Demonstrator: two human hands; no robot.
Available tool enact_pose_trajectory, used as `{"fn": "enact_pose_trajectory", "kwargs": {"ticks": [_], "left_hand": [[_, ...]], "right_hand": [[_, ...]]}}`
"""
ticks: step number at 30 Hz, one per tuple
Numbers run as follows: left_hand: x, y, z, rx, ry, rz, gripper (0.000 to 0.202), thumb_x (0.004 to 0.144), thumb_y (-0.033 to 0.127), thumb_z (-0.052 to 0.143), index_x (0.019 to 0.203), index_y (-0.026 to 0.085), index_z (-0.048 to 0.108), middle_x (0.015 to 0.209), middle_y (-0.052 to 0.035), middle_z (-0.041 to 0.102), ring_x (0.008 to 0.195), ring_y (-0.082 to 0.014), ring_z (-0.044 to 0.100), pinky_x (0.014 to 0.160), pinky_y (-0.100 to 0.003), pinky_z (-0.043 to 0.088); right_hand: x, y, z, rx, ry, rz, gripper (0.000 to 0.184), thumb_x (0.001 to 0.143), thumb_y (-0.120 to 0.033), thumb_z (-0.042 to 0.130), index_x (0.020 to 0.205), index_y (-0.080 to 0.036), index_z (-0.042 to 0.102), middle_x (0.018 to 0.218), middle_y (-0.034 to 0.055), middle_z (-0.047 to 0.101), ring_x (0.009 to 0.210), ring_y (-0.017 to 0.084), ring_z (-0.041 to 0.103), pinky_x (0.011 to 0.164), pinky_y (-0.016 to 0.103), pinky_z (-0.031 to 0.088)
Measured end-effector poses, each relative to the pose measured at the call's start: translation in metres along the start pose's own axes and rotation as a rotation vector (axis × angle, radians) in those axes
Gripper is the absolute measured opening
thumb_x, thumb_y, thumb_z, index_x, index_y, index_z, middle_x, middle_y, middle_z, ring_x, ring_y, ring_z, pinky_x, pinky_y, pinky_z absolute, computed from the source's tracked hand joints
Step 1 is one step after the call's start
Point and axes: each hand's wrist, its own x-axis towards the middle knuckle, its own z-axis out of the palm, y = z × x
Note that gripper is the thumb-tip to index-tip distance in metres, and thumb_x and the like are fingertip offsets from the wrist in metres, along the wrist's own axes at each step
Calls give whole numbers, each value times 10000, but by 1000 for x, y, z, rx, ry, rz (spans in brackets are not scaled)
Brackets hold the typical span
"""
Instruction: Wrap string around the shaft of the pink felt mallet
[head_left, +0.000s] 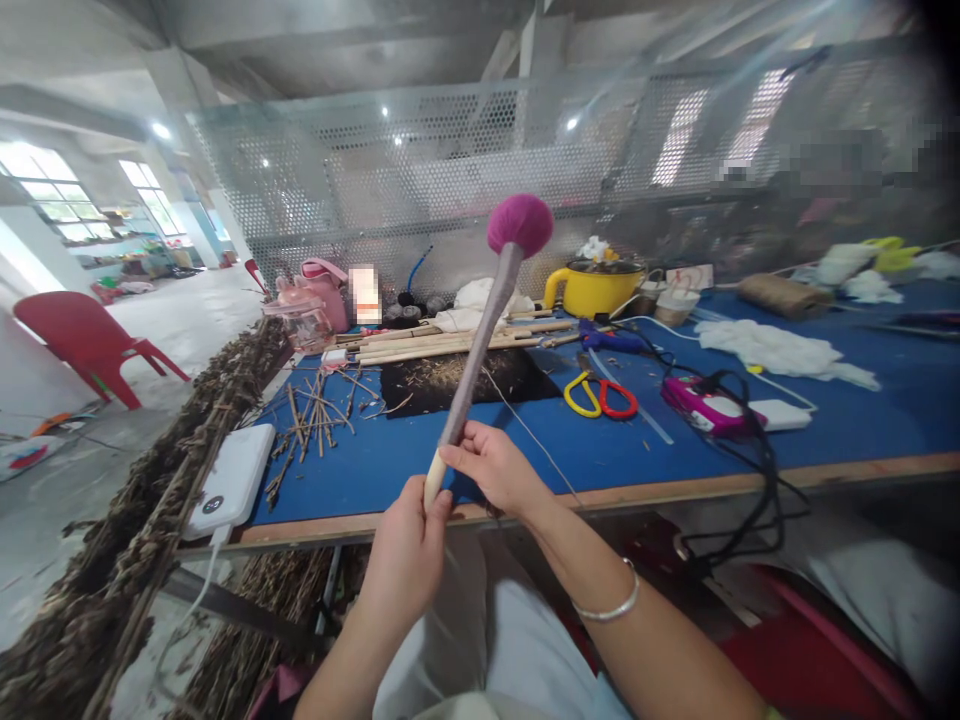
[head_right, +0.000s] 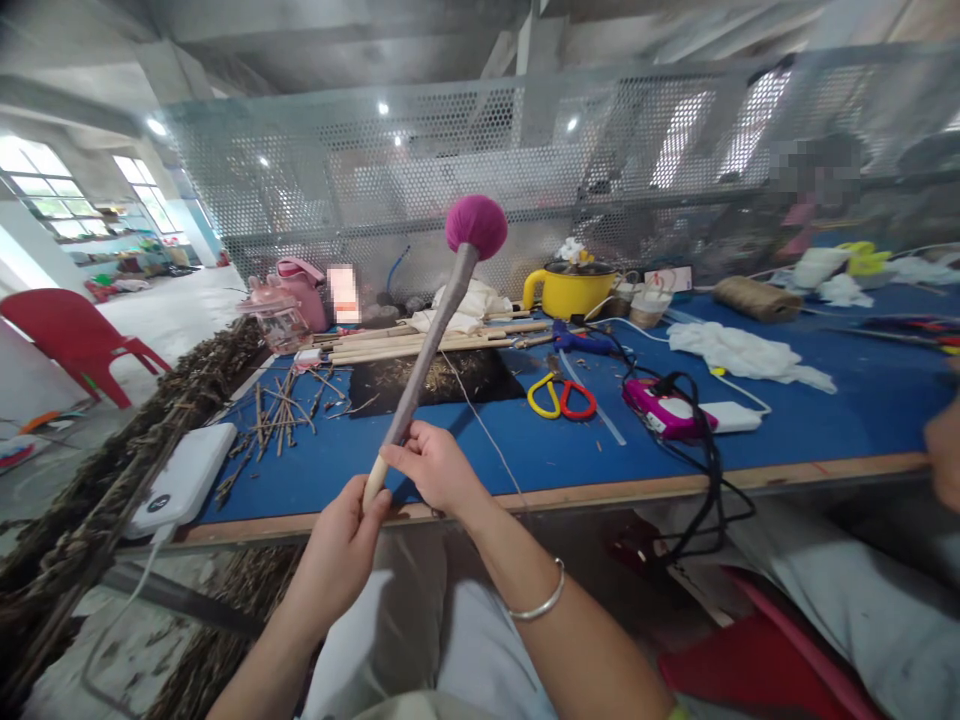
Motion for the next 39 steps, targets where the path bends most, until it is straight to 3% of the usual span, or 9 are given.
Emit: {"fn": "enact_pose_trajectory", "kwargs": {"ticks": [7,10,13,16,21,28,30,35,39], "left_hand": [[-4,8,-1,-849,-526,-392,445,695,638,489,749,232,316,476,124,177,346,-25,32,292,-144,93],[-6,6,6,-657,-406,-342,409,744,623,431,813,222,381,504,104,260,338,-38,151,309,-160,188],[-8,2,13,-311,-148,-100,332,800,494,459,949,197,449,663,29,458,501,-86,411,467,-200,347],[-8,-2,16,-144,-16,63,284,826,407,461,995,179,466,787,-16,512,669,-126,467,590,-226,364],[-4,-4,15,-268,-77,8,254,790,415,525,815,179,433,629,47,420,510,-70,374,485,-188,315],[-3,3,-1,-792,-528,-291,348,765,542,487,833,239,330,518,117,216,345,-22,64,308,-152,93],[-3,6,-2,-655,-472,-263,334,774,535,475,825,224,363,528,106,247,346,-26,124,323,-157,134],[-7,5,5,-81,-47,11,259,785,414,524,905,188,480,620,39,452,508,-80,402,469,-190,283],[-8,1,9,-112,-35,22,234,790,401,520,852,182,468,604,50,411,510,-73,362,477,-184,290]], "right_hand": [[-7,-17,3,70,-106,60,281,658,-358,669,782,-142,538,580,-40,477,516,73,417,497,209,340],[-6,-9,5,-7,-50,57,247,674,-340,652,739,-150,508,574,-38,481,506,76,423,487,210,348],[-5,-3,8,-117,22,64,202,682,-300,630,716,-156,491,552,-41,479,490,80,428,469,209,350],[-5,-3,12,-212,74,41,179,685,-281,616,693,-154,489,551,-36,490,502,84,442,473,203,356],[-3,-6,10,-95,19,47,242,678,-328,639,738,-148,489,569,-37,498,492,75,441,458,195,350],[-1,3,-8,223,-235,145,315,700,-417,633,810,-158,492,418,-122,253,342,27,126,333,191,65],[-1,4,-8,192,-200,152,296,704,-404,631,778,-160,481,410,-122,256,339,28,141,335,193,73],[-1,-1,5,52,9,96,263,643,-310,679,710,-138,491,541,-55,467,467,47,390,445,183,311],[-2,-8,12,38,13,71,261,655,-319,670,728,-145,489,568,-44,494,507,72,448,487,207,355]]}}
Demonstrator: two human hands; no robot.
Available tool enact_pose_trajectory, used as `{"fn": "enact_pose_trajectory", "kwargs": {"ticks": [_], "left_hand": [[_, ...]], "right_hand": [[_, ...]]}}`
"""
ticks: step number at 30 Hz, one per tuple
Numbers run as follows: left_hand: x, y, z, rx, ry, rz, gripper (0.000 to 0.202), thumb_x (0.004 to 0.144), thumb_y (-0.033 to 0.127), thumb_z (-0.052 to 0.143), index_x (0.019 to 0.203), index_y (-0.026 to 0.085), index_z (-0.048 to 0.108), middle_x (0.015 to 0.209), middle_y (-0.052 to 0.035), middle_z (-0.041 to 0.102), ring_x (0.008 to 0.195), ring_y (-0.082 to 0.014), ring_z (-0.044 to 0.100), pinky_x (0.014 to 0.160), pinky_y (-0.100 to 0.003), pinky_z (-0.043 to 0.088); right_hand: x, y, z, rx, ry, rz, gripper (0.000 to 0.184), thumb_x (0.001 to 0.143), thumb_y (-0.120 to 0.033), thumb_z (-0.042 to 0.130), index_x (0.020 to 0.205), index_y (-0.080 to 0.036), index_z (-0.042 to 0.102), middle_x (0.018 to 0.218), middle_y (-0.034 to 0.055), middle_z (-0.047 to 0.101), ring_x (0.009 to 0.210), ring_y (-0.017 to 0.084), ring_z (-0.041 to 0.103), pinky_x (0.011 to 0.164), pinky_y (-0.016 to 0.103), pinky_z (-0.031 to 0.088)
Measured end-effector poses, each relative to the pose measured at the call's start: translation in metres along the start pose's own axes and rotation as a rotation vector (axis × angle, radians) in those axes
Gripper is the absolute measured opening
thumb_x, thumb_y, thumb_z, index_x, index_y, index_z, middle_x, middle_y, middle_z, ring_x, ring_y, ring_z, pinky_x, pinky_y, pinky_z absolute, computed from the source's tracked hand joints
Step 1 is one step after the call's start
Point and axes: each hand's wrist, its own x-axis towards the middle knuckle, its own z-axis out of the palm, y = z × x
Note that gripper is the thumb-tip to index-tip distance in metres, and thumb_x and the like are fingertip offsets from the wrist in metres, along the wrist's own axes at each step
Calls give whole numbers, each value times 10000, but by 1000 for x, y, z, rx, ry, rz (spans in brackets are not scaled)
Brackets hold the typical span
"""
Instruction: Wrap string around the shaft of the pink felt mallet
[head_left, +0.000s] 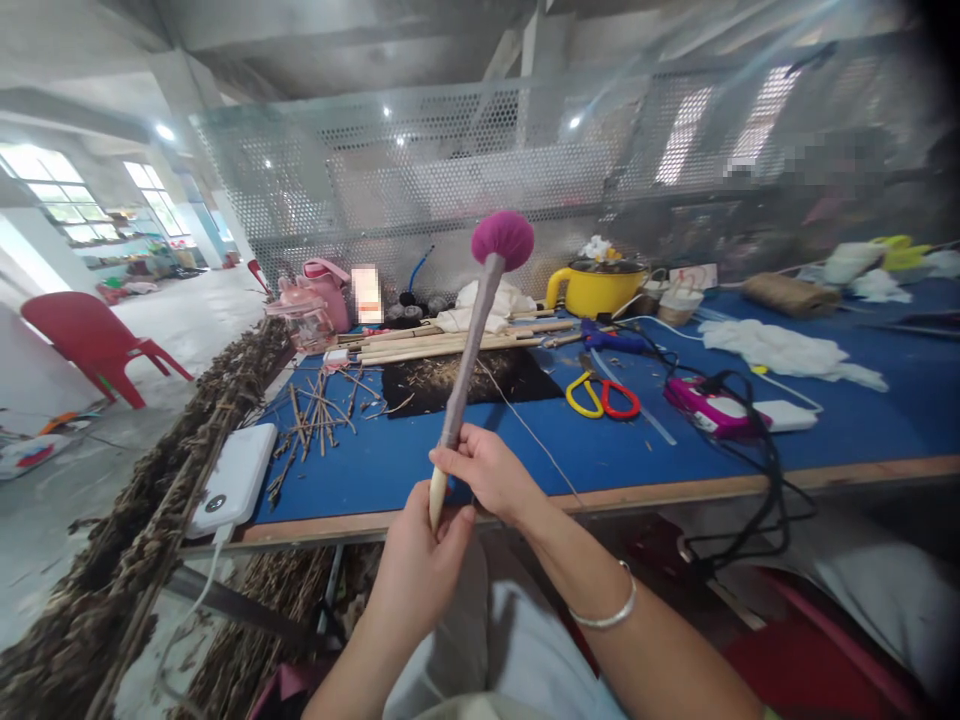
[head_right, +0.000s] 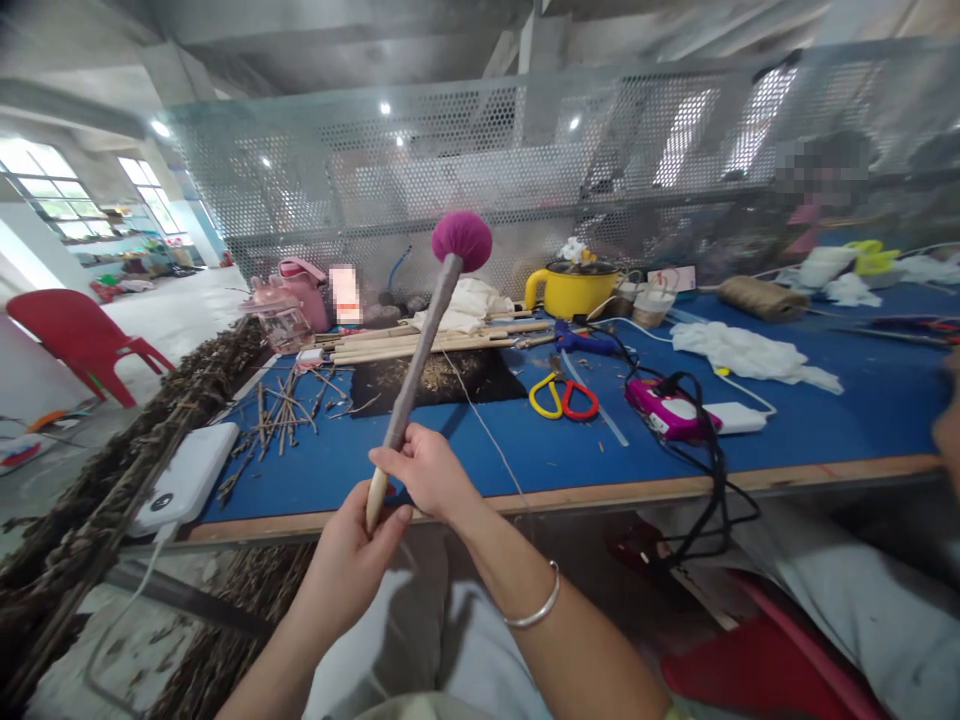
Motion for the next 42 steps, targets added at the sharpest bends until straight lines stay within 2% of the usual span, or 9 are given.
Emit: {"fn": "enact_pose_trajectory", "kwargs": {"ticks": [9,11,15,18,21,28,30,36,42], "left_hand": [[4,3,-16,-726,-525,-319,381,728,518,555,802,246,297,490,126,199,347,-23,37,295,-142,70],[4,5,-16,-599,-485,-291,339,763,526,500,812,234,334,504,115,225,340,-27,88,302,-150,112],[3,5,-8,12,-66,-41,279,777,416,532,938,205,444,612,46,450,481,-77,408,450,-186,295],[4,4,-4,239,77,52,275,780,373,528,990,204,472,673,22,505,570,-103,452,516,-208,305],[9,1,-6,76,7,1,232,769,393,534,840,182,467,579,55,411,480,-71,369,462,-192,278],[12,4,-20,-722,-540,-370,375,719,457,584,765,235,286,512,120,188,372,-21,41,319,-143,61],[11,3,-20,-672,-512,-361,340,740,465,553,775,230,310,519,115,202,372,-24,65,324,-145,86],[8,5,-7,-29,-43,-1,253,751,371,567,885,174,480,641,41,450,538,-73,388,496,-188,305],[7,6,-7,-290,-174,-119,279,743,381,580,850,188,409,549,88,339,418,-42,292,405,-166,247]], "right_hand": [[-4,-1,-15,151,-213,-35,286,712,-370,624,853,-147,514,414,-120,300,337,28,184,346,192,105],[-3,1,-15,111,-179,-34,268,712,-352,625,839,-145,511,426,-115,327,345,29,206,350,190,127],[1,3,-11,4,-37,-34,251,665,-302,659,771,-137,502,548,-58,482,455,49,388,431,188,290],[1,3,-7,-55,15,-34,244,658,-292,662,757,-142,498,603,-31,532,553,84,474,519,212,361],[0,-1,-6,-38,5,-28,261,652,-306,669,766,-145,498,598,-38,526,546,83,471,520,216,363],[-3,-6,-9,63,-133,1,295,649,-356,677,773,-149,508,521,-75,436,433,46,355,424,192,277],[-2,-2,-8,75,-111,3,294,649,-362,678,750,-151,499,532,-68,444,444,50,370,429,193,286],[4,14,-7,4,-4,-28,280,652,-336,677,756,-148,496,584,-38,512,534,89,480,520,220,372],[-1,4,-7,22,-80,-36,259,682,-332,658,772,-153,494,615,-25,551,550,96,510,528,224,397]]}}
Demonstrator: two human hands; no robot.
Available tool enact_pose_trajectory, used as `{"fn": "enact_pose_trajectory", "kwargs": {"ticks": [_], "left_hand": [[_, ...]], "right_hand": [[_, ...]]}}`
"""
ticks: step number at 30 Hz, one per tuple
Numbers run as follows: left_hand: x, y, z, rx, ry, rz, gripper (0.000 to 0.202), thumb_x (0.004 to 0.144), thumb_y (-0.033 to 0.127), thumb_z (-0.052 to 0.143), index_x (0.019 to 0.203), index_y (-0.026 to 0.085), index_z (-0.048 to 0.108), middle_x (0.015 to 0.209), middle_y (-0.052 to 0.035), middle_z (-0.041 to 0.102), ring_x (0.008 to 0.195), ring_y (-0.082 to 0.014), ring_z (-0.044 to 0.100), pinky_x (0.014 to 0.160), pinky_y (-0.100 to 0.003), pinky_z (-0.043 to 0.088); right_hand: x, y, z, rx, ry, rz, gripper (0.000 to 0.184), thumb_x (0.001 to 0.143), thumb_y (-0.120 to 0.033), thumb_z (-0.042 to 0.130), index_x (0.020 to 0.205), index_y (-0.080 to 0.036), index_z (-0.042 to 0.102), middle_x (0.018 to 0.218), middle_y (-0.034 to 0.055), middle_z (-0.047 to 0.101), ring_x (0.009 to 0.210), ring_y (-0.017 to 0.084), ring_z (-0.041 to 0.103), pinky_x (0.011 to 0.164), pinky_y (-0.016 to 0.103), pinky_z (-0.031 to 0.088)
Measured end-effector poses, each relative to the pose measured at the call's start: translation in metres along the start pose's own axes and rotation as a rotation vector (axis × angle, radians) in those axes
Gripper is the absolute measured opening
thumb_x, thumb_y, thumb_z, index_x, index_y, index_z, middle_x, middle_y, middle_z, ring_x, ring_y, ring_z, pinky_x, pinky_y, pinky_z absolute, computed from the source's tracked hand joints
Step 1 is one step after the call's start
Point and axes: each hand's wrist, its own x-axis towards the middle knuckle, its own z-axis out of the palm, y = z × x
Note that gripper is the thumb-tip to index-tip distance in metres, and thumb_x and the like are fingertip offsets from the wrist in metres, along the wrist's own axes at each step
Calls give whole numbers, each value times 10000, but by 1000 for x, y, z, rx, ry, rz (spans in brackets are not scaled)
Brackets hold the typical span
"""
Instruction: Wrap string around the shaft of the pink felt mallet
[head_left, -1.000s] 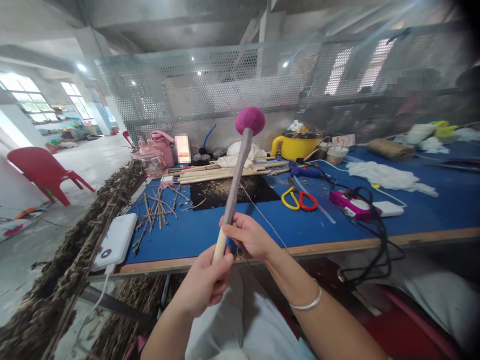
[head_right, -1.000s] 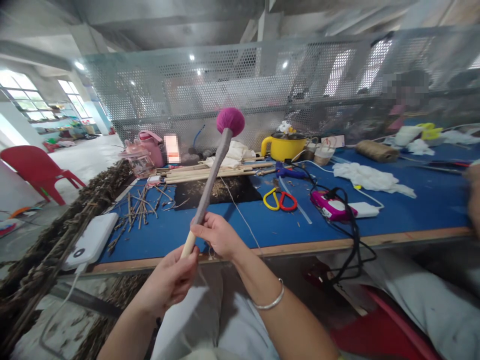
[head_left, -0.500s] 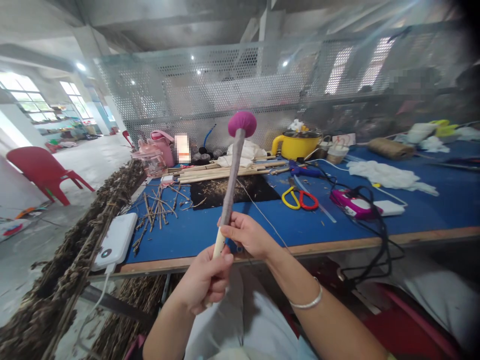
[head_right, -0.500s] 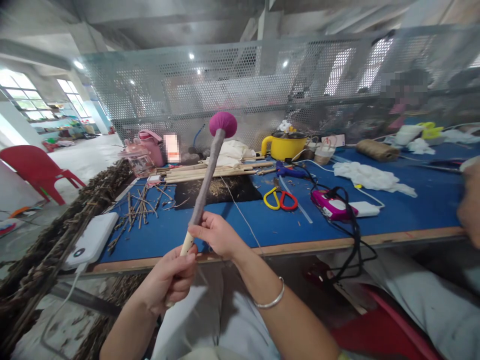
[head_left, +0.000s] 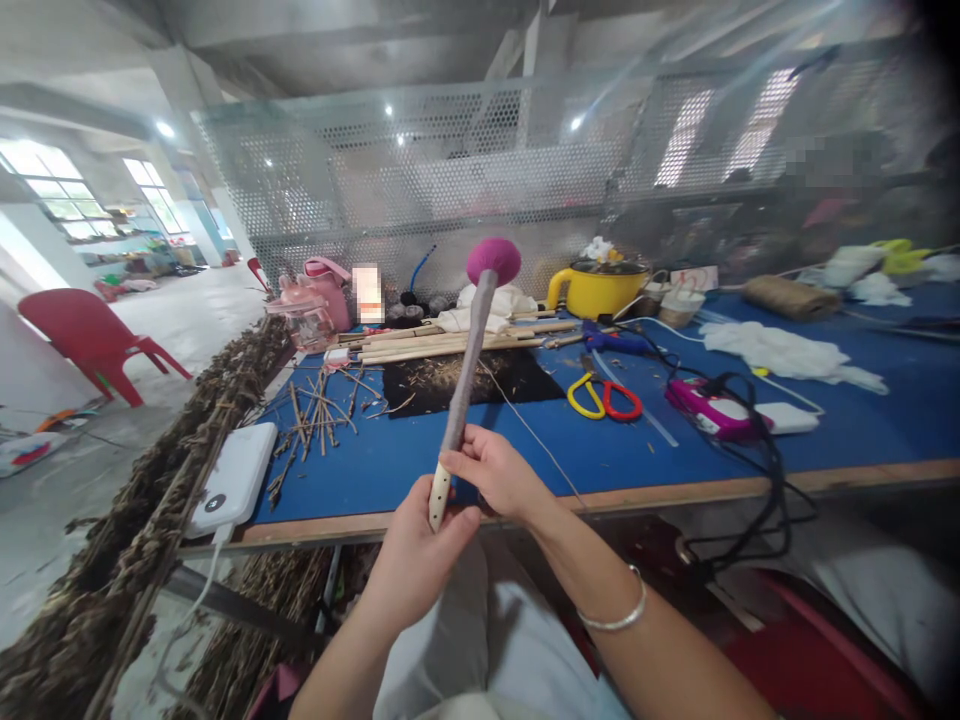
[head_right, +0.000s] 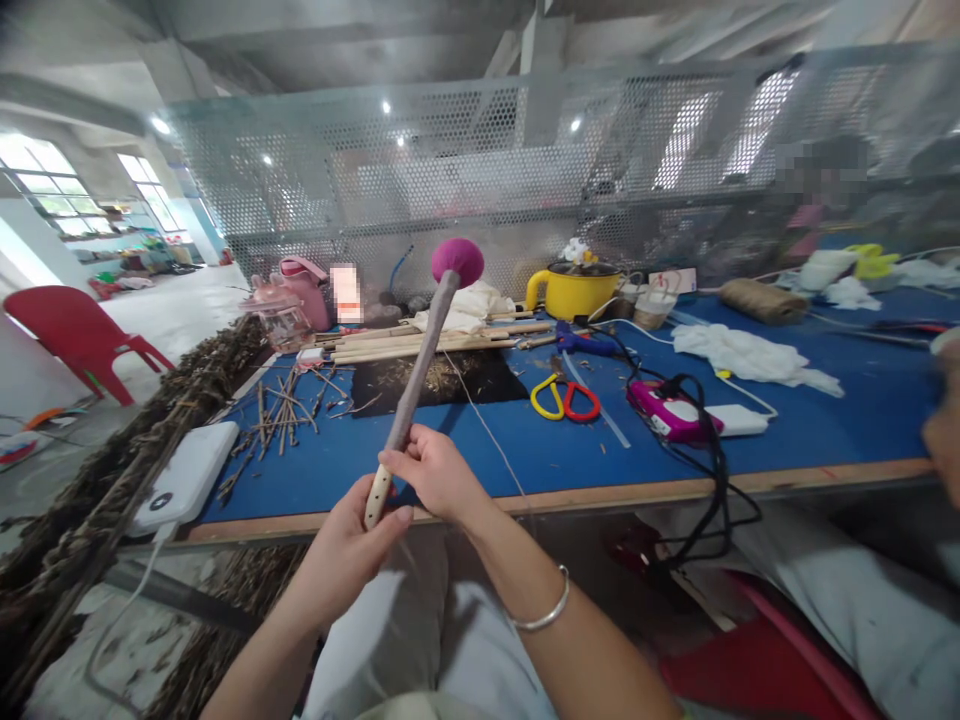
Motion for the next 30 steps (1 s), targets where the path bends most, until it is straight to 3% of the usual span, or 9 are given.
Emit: {"fn": "enact_pose_trajectory", "kwargs": {"ticks": [5,8,10,14,16,19,25,27,30], "left_hand": [[-1,1,-13,-439,-308,-209,354,719,399,607,835,235,316,489,127,208,337,-12,89,319,-137,77],[-1,2,-17,-432,-390,-225,317,738,429,565,863,229,353,526,116,214,358,-11,62,323,-141,81],[-2,1,-14,-224,-277,-146,295,754,427,542,893,211,398,546,99,287,363,-23,165,347,-154,161],[-3,-3,-3,380,152,121,231,776,361,532,908,181,472,642,22,482,530,-93,424,500,-203,289],[-3,-5,-1,505,215,154,200,786,368,515,848,182,479,613,26,472,540,-104,425,511,-211,271],[-1,-5,-2,359,152,108,243,764,394,547,738,183,429,579,55,392,496,-74,365,479,-196,254],[0,-1,-11,-376,-370,-292,385,719,489,579,799,236,301,498,123,189,364,-23,58,338,-152,71],[-1,0,-10,-396,-367,-315,373,731,505,554,817,237,311,515,119,194,370,-24,55,340,-150,74],[-4,1,-5,-72,-127,-148,314,754,466,541,859,211,390,548,88,332,386,-42,255,393,-168,211]], "right_hand": [[-2,-3,-5,139,-120,105,292,679,-345,662,831,-141,520,452,-100,386,335,18,225,333,173,156],[-3,2,-8,184,-120,124,287,684,-354,657,827,-153,511,408,-126,278,325,18,131,328,188,67],[-4,4,-9,167,-82,115,283,674,-348,664,810,-157,505,420,-119,305,325,19,151,328,192,73],[-2,4,-5,72,13,86,288,629,-328,696,768,-150,518,508,-74,432,390,37,307,364,188,204],[-1,3,-3,32,44,46,278,621,-318,701,755,-146,528,577,-41,497,482,62,416,433,192,299],[-2,2,-3,15,49,25,274,634,-317,695,771,-146,530,589,-39,511,500,66,437,455,195,318],[-8,-2,-8,102,-107,92,274,709,-378,634,820,-160,511,412,-117,290,336,32,164,342,205,85],[-8,-2,-7,102,-80,103,290,690,-386,648,799,-157,506,408,-116,292,341,33,171,346,204,97],[-5,0,-3,70,-6,115,303,651,-374,680,759,-150,508,443,-94,361,374,42,266,372,198,189]]}}
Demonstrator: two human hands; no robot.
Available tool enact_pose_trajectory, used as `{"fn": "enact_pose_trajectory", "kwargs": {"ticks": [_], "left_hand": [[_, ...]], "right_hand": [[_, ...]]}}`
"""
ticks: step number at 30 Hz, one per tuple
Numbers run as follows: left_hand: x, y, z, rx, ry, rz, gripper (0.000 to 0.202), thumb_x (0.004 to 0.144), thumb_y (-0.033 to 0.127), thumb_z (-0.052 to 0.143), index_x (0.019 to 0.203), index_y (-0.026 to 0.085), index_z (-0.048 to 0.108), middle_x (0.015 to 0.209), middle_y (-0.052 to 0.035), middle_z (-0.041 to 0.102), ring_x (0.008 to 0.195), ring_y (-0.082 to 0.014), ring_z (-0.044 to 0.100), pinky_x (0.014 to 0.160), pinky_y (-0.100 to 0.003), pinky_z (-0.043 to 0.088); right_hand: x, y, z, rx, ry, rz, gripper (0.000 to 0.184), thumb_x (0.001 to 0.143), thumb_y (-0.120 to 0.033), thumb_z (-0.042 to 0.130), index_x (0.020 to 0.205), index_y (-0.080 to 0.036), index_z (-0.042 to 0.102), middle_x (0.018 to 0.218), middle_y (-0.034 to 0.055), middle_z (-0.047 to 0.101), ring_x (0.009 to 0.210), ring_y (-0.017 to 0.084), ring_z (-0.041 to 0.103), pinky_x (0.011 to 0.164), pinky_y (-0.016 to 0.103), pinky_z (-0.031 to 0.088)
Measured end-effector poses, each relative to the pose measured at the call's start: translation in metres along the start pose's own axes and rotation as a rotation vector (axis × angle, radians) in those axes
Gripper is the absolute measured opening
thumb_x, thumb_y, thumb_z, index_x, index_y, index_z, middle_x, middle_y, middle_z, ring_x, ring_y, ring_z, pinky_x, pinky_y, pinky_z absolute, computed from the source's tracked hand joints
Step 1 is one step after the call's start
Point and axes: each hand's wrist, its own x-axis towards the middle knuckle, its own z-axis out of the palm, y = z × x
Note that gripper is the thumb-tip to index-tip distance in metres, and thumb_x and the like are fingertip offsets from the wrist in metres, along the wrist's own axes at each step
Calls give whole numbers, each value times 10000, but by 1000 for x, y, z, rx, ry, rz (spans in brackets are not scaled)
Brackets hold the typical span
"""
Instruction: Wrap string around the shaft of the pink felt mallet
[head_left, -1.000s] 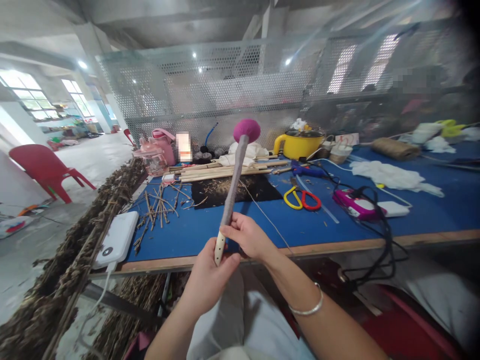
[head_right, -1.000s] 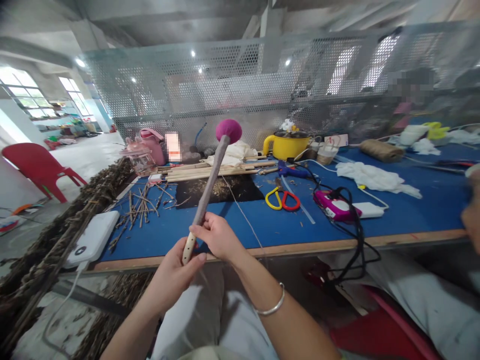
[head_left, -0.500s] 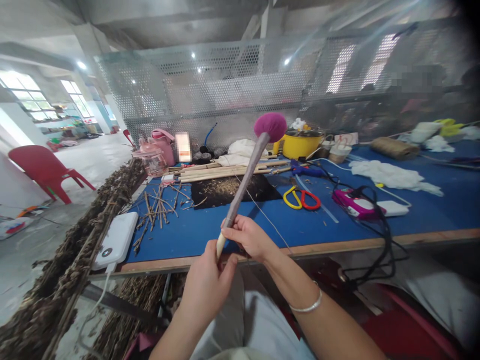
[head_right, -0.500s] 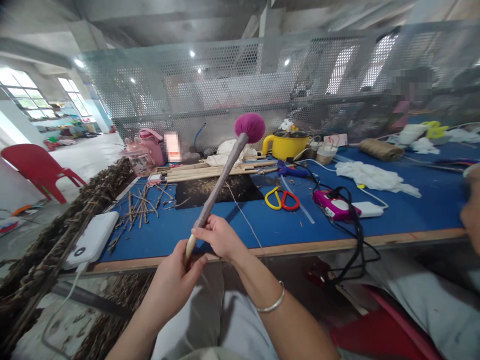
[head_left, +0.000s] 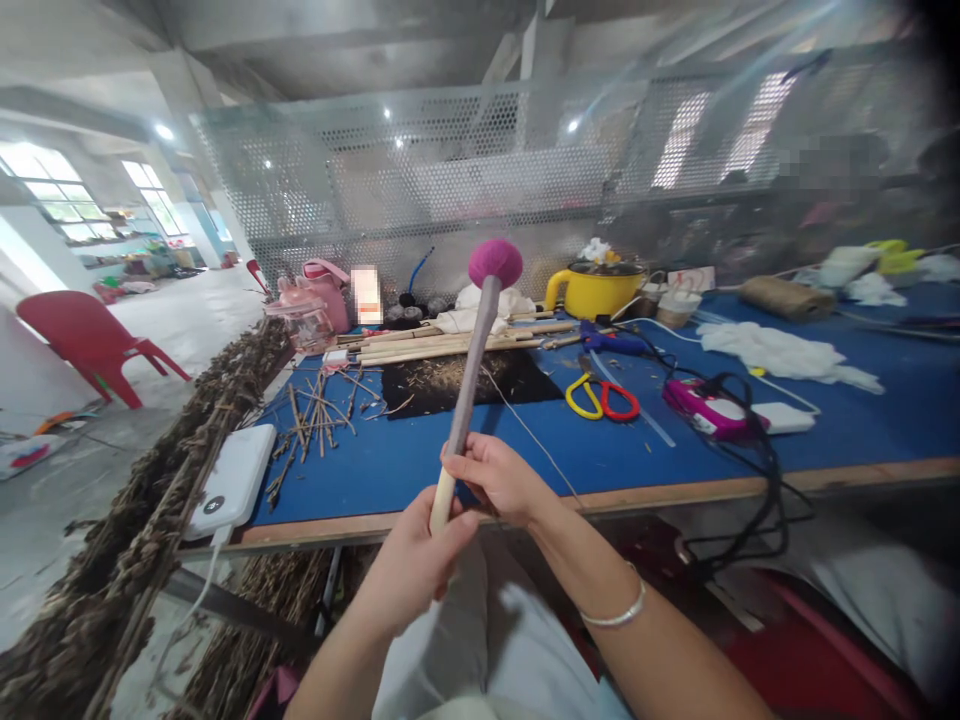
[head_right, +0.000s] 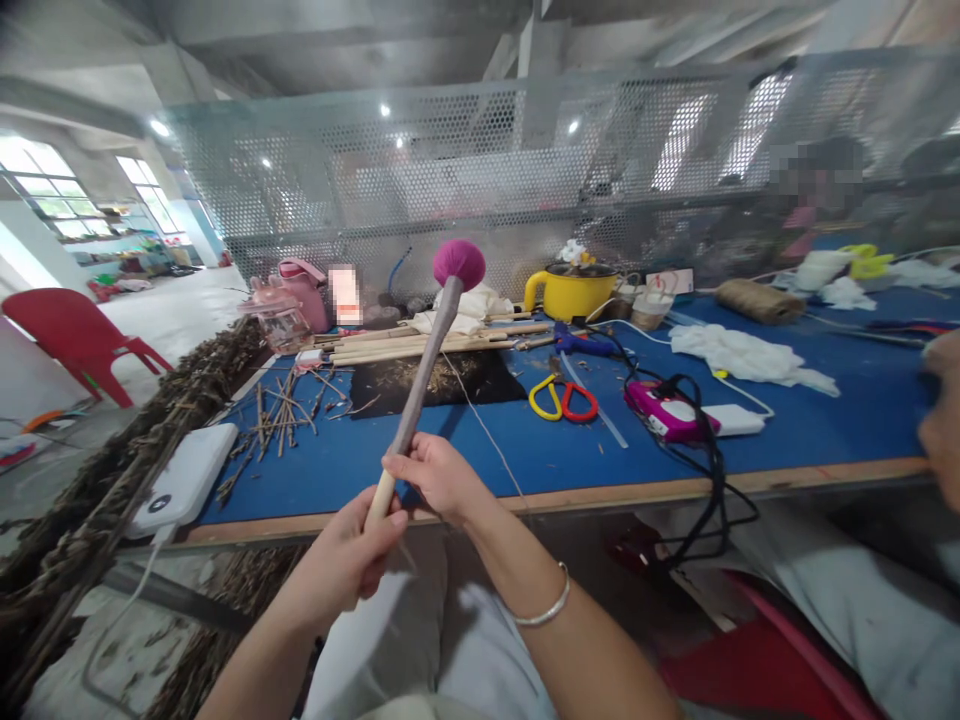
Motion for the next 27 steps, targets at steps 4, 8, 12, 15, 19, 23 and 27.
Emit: {"fn": "enact_pose_trajectory", "kwargs": {"ticks": [4,8,12,15,19,23,27], "left_hand": [[-6,0,6,562,351,211,293,776,405,521,980,197,485,719,-19,557,602,-147,504,533,-219,280],[-8,-2,5,681,410,206,342,760,397,539,1048,220,484,761,-31,577,642,-179,530,543,-224,265],[-3,-4,0,331,258,195,261,754,417,561,840,192,459,614,39,441,507,-87,402,495,-193,280],[-1,-1,-6,-75,-58,0,323,744,456,569,789,212,363,526,100,265,380,-30,184,380,-157,177],[-3,2,-7,-210,-173,-110,332,772,515,496,815,222,345,536,105,217,372,-24,84,350,-156,105],[-7,1,2,393,237,134,303,769,443,526,924,192,458,626,28,447,485,-84,389,469,-197,260],[-9,-3,8,686,373,200,405,768,401,525,1107,194,445,738,-16,529,596,-143,480,538,-232,296]], "right_hand": [[7,8,3,-66,69,-65,280,642,-347,683,746,-142,524,600,-25,517,540,87,454,518,218,356],[9,9,5,-185,119,-89,237,681,-332,646,758,-146,521,621,-15,534,589,109,483,562,237,375],[3,-3,6,-116,75,-69,246,671,-315,660,766,-144,511,593,-38,502,515,73,434,482,205,331],[-1,-9,5,-29,-31,-32,272,672,-331,662,807,-147,515,504,-85,408,387,34,276,375,190,196],[0,-4,2,0,-28,-14,274,678,-351,653,786,-152,498,455,-106,343,358,30,216,358,196,147],[6,10,2,-31,58,-61,267,656,-314,669,749,-146,483,576,-49,488,503,67,433,490,204,343],[10,13,4,-171,99,-112,229,692,-304,635,775,-145,492,602,-34,514,557,91,468,543,227,371]]}}
